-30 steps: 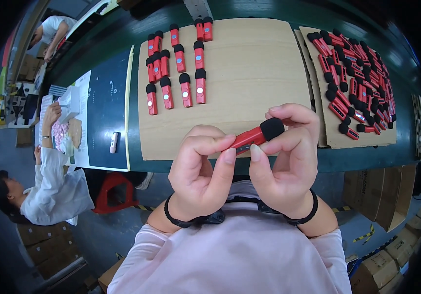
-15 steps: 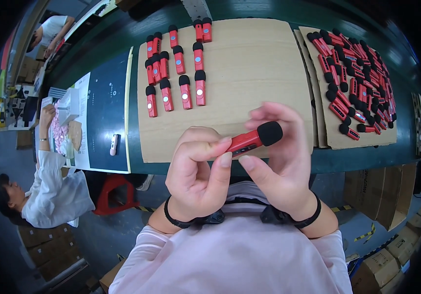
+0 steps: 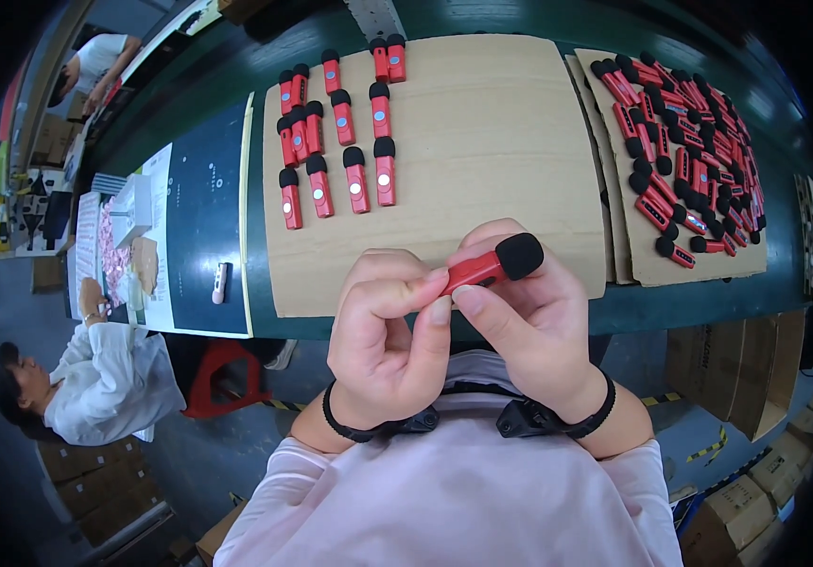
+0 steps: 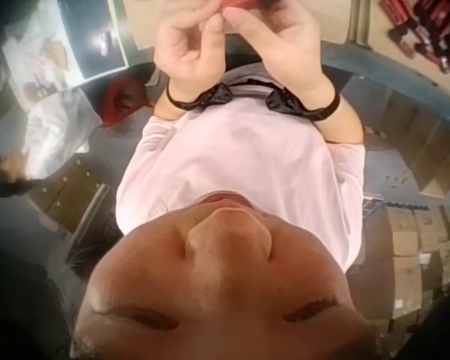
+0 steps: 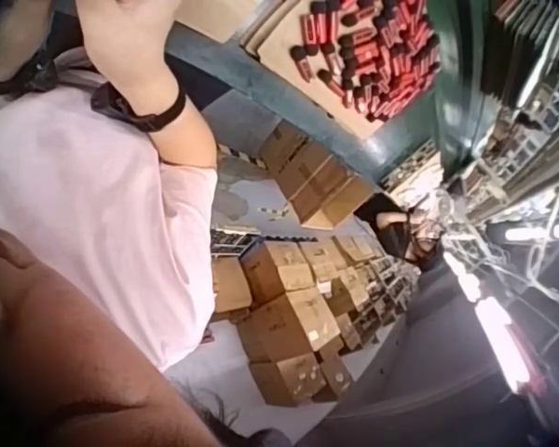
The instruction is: The person picks up a red microphone and a foam cover, fits the cover onto the microphone, and places the assembled unit onto a cardboard sheet. After repeating this with several red microphones, the person picks up and handles a white microphone.
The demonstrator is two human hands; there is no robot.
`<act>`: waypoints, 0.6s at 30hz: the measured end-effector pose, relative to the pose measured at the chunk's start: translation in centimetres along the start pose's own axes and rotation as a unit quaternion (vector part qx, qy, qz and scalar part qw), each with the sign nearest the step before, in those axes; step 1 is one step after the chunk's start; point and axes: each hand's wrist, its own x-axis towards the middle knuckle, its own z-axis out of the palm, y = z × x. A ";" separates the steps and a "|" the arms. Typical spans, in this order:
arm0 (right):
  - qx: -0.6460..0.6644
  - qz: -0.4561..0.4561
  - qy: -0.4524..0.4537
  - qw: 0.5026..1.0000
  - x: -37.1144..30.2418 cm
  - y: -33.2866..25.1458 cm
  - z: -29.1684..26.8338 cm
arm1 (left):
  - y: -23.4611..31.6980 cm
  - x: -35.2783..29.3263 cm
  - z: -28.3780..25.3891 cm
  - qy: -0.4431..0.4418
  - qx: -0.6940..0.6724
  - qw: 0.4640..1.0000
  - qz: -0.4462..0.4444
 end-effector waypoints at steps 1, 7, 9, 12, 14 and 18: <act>0.006 0.002 0.006 1.000 0.0 0.0 0.0 | 0.0 0.0 0.0 -0.001 -0.002 1.000 0.000; -0.018 -0.013 -0.031 0.999 0.4 0.3 -0.6 | -0.3 -0.2 -0.1 0.010 -0.001 1.000 0.002; -0.031 -0.022 -0.066 0.997 0.6 0.5 -0.8 | -0.3 -0.2 0.0 0.014 -0.002 1.000 0.000; 0.041 -0.013 -0.030 0.999 0.4 0.4 0.0 | -0.3 -0.4 0.2 0.022 -0.004 1.000 -0.006; 0.077 -0.008 -0.011 0.997 0.4 0.3 0.1 | -0.5 -0.6 0.2 0.013 -0.004 1.000 -0.004; 0.049 0.019 -0.026 0.998 0.5 -0.5 -0.9 | -0.1 -0.2 -2.0 -0.070 0.054 0.996 0.005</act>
